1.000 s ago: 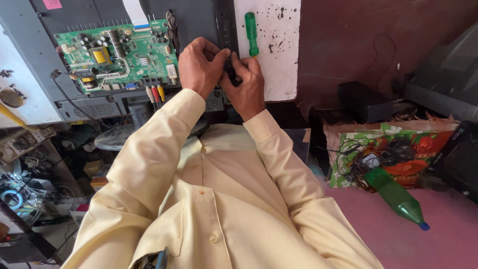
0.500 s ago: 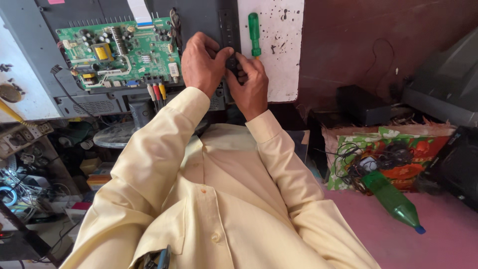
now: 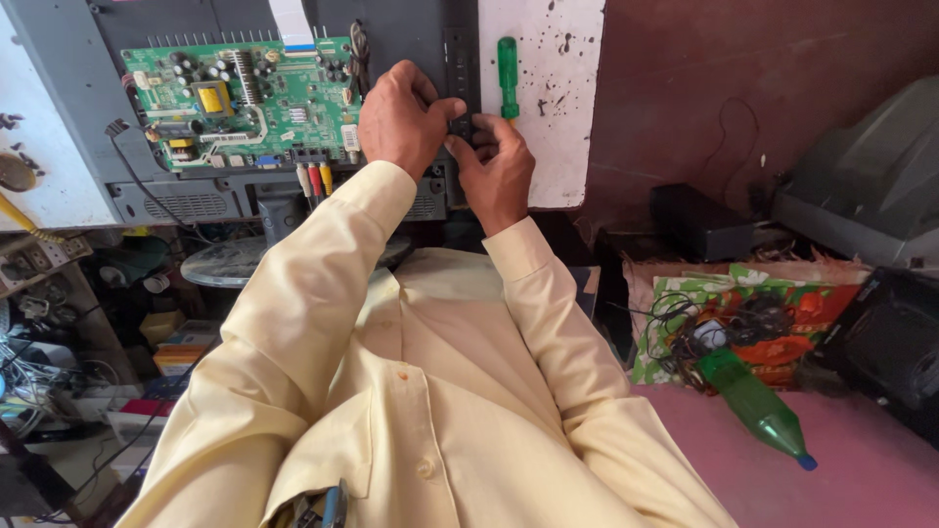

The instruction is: The person uses a screwdriver to remove and then reinstall a circuit board into the back of a television. They manipulate the board and screws, then reposition the television on its stand.

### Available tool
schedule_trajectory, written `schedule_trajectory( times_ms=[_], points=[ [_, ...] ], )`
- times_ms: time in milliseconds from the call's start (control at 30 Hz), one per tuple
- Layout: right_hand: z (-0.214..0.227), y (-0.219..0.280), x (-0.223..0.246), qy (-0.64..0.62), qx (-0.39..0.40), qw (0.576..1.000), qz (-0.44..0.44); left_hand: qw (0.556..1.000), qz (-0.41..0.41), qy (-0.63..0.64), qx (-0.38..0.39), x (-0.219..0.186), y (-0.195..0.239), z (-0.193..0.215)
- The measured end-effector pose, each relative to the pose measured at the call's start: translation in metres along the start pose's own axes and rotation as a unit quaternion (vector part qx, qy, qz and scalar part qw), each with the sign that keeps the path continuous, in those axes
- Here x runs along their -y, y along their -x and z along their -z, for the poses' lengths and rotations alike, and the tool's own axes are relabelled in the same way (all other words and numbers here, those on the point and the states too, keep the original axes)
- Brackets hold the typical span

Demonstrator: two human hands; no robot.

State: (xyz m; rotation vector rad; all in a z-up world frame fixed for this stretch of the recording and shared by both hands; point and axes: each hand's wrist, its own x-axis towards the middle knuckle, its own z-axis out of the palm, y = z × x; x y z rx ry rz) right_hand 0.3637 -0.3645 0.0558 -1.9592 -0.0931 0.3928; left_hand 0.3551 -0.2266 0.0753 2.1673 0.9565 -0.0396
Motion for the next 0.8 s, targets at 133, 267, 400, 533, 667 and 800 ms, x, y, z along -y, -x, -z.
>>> schedule_trajectory(
  times_ms=[133,267,400,533,667,800],
  points=[
    [-0.002,0.000,-0.001,0.003,-0.006,1.000,-0.015,1.000,0.014,-0.008,0.016,-0.004,0.000,0.002],
    [-0.004,0.000,-0.007,0.003,-0.016,1.000,-0.017,1.000,0.014,-0.020,0.019,-0.005,-0.003,0.002],
    [-0.003,-0.001,-0.015,0.020,-0.012,1.000,-0.009,0.999,0.006,-0.043,0.005,-0.004,-0.002,-0.007],
    [0.006,-0.004,-0.018,-0.033,0.024,0.999,-0.011,0.998,-0.053,-0.034,-0.007,0.004,-0.004,-0.010],
    [0.007,0.000,-0.020,-0.046,0.053,0.997,0.030,0.993,-0.119,0.026,-0.003,0.020,-0.017,-0.003],
    [0.007,0.005,-0.023,-0.040,0.029,0.999,-0.018,0.995,-0.088,0.038,-0.028,0.020,-0.028,-0.003]
  ],
)
